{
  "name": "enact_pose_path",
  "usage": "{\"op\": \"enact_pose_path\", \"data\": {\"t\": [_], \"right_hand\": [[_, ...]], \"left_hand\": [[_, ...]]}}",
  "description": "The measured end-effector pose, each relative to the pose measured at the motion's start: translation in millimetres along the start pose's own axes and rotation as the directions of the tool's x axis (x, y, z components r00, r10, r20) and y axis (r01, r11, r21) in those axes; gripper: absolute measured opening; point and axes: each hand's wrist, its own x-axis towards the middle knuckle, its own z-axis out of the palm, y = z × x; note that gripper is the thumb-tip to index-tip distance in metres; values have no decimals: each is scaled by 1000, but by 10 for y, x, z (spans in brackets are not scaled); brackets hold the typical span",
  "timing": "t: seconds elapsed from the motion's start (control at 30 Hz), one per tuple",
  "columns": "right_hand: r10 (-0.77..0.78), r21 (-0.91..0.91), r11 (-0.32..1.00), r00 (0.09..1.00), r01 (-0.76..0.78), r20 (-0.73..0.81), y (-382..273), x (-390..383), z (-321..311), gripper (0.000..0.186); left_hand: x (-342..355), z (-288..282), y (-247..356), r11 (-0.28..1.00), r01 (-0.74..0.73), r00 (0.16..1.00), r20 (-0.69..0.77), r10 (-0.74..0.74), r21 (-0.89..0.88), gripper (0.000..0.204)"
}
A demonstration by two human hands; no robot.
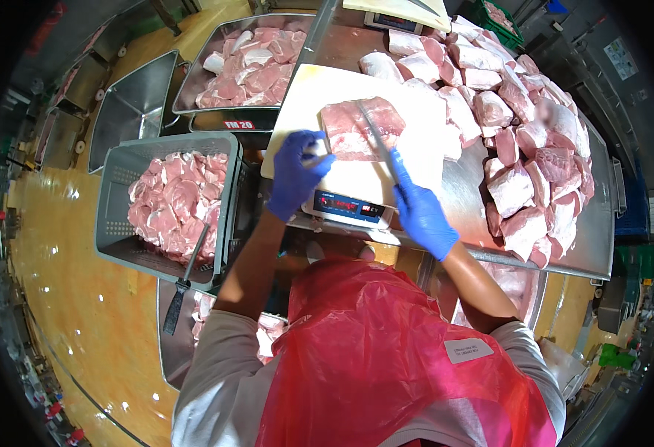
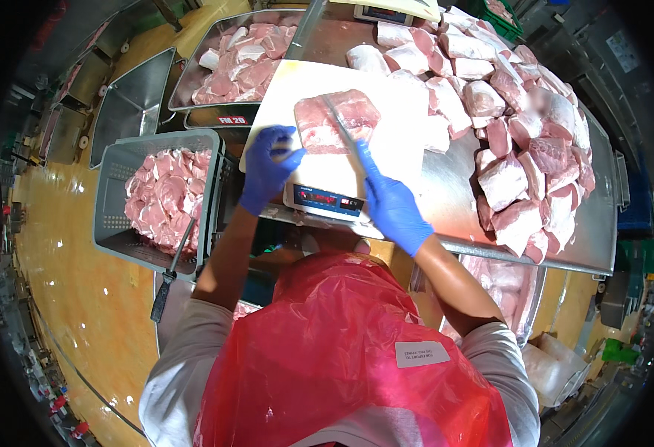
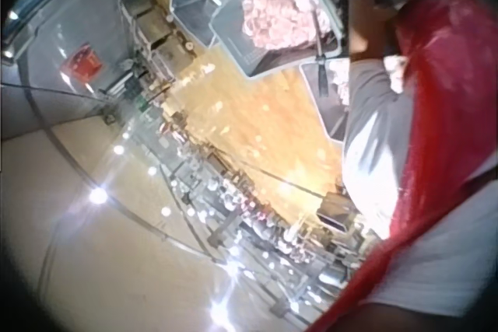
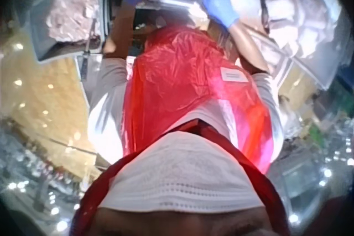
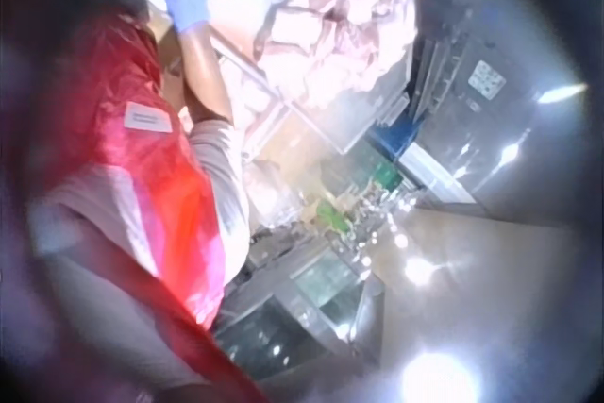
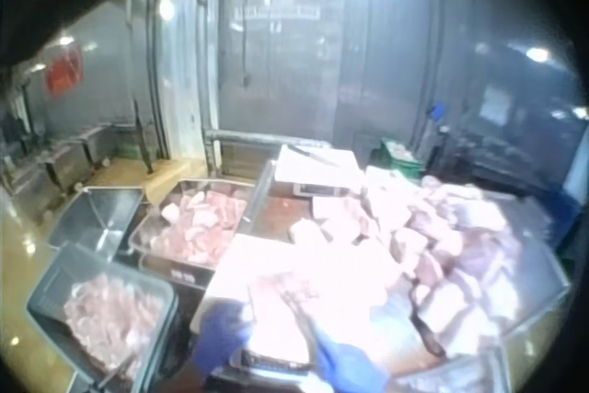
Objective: The person repeatedly picks up large pieces of raw meat from a tray, places them on a cutting board over a digital scale, and uses a knife to trim and cut the meat into smaller portions. The cut pieces are placed into a grey basket to the left.
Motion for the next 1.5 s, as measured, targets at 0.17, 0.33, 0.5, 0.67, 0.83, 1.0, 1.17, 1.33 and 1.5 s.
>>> {"op": "enact_pose_path", "data": {"t": [0.17,0.33,0.5,0.67,0.83,1.0,1.17,1.33,1.5], "right_hand": [[-103,-87,990,987,114,124,-387,478,256,79],[2,-186,982,969,46,248,-583,885,214,81],[-29,-277,952,937,132,347,-375,475,96,82],[181,-589,794,867,149,464,-174,-170,-489,87],[230,-650,743,850,161,473,-64,-350,-815,87],[-161,-233,949,962,213,221,-291,215,-139,82],[-127,-350,910,953,222,274,-249,731,259,82],[-145,-376,881,920,288,364,47,87,-373,84],[137,-608,755,848,245,512,262,-356,-899,83]], "left_hand": [[-89,315,-80,834,-367,880,-138,455,413,16],[-139,360,-49,947,-233,937,-210,280,219,23],[-207,304,-43,950,-145,959,-198,204,277,19],[-344,219,-56,928,-105,962,-199,185,358,16],[-489,64,-76,996,17,985,-170,-1,91,14],[-456,169,-19,944,-174,984,9,179,279,12],[-382,122,-8,944,-177,982,-10,187,277,13],[-430,-53,37,969,67,997,-52,-56,239,7],[-554,-646,-139,979,198,942,-267,-201,-39,8]]}}
